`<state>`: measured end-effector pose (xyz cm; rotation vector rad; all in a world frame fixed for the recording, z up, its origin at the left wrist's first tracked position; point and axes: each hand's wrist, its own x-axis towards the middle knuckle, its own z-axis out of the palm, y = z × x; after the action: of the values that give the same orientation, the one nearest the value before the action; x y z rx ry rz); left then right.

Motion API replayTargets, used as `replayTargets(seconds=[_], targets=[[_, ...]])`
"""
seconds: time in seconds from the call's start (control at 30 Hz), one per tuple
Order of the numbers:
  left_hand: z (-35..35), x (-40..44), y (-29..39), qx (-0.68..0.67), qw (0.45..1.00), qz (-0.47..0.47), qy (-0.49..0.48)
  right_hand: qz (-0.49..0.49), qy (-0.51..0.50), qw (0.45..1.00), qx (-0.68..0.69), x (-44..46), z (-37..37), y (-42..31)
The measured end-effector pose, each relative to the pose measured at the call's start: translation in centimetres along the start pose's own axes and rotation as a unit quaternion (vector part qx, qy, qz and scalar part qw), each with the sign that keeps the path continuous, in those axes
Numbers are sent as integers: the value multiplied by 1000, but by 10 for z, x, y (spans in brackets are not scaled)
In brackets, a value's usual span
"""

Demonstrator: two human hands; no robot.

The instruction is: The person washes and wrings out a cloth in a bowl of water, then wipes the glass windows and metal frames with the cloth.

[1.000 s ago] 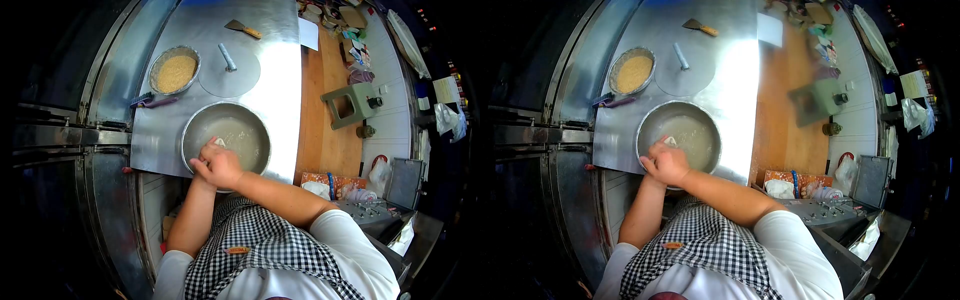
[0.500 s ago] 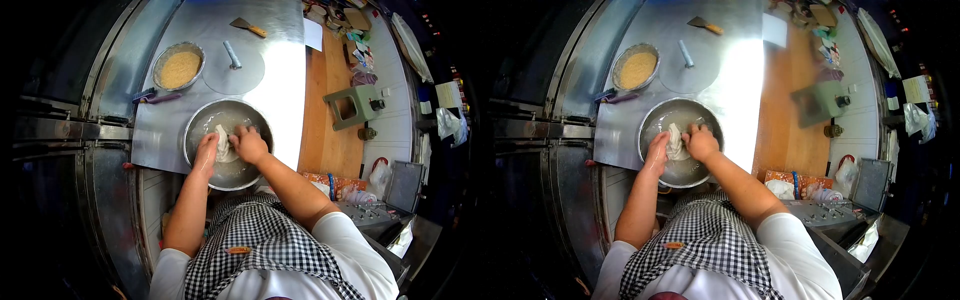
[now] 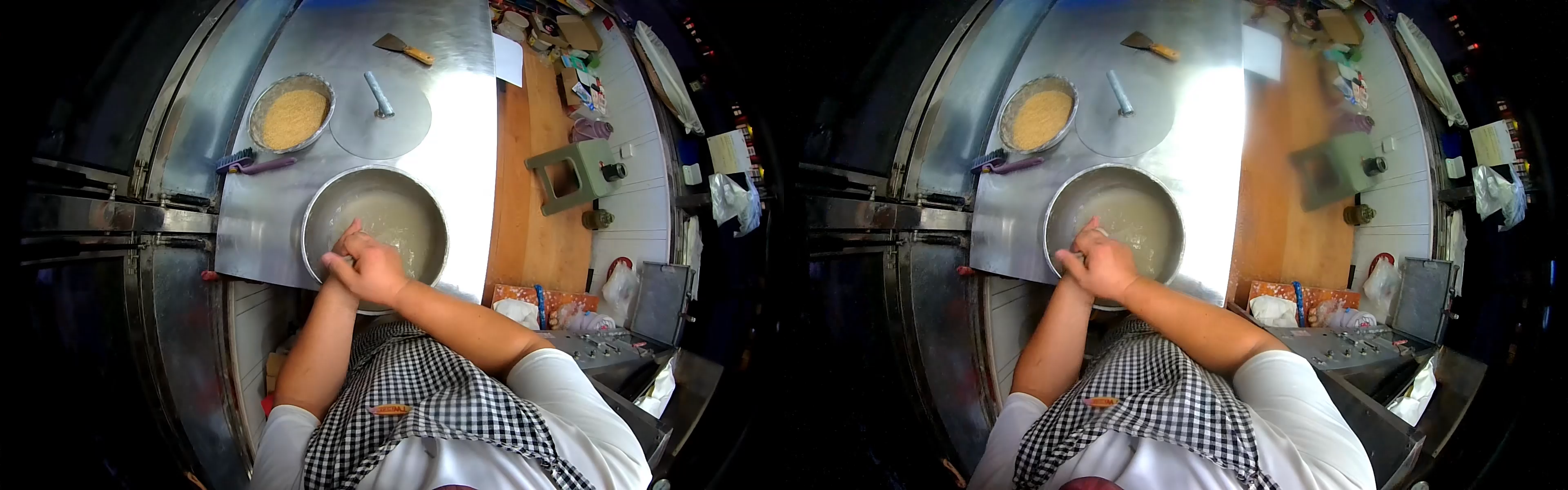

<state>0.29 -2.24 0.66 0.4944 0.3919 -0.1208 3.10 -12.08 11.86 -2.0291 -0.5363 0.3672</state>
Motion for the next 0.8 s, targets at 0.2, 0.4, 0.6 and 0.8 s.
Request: replayTargets(seconds=[0.2, 0.4, 0.6, 0.8], targets=[[52, 0, 6, 51, 975, -131, 173, 17, 58, 995, -81, 17, -10, 54], [54, 1, 20, 284, 927, -6, 246, 167, 34, 974, -147, 25, -24, 90], [24, 13, 27, 406, 875, -4, 264, 148, -67, 964, -212, 18, -10, 97], [16, 17, 31, 27, 973, -154, 172, 75, 52, 992, 86, 8, 13, 42]])
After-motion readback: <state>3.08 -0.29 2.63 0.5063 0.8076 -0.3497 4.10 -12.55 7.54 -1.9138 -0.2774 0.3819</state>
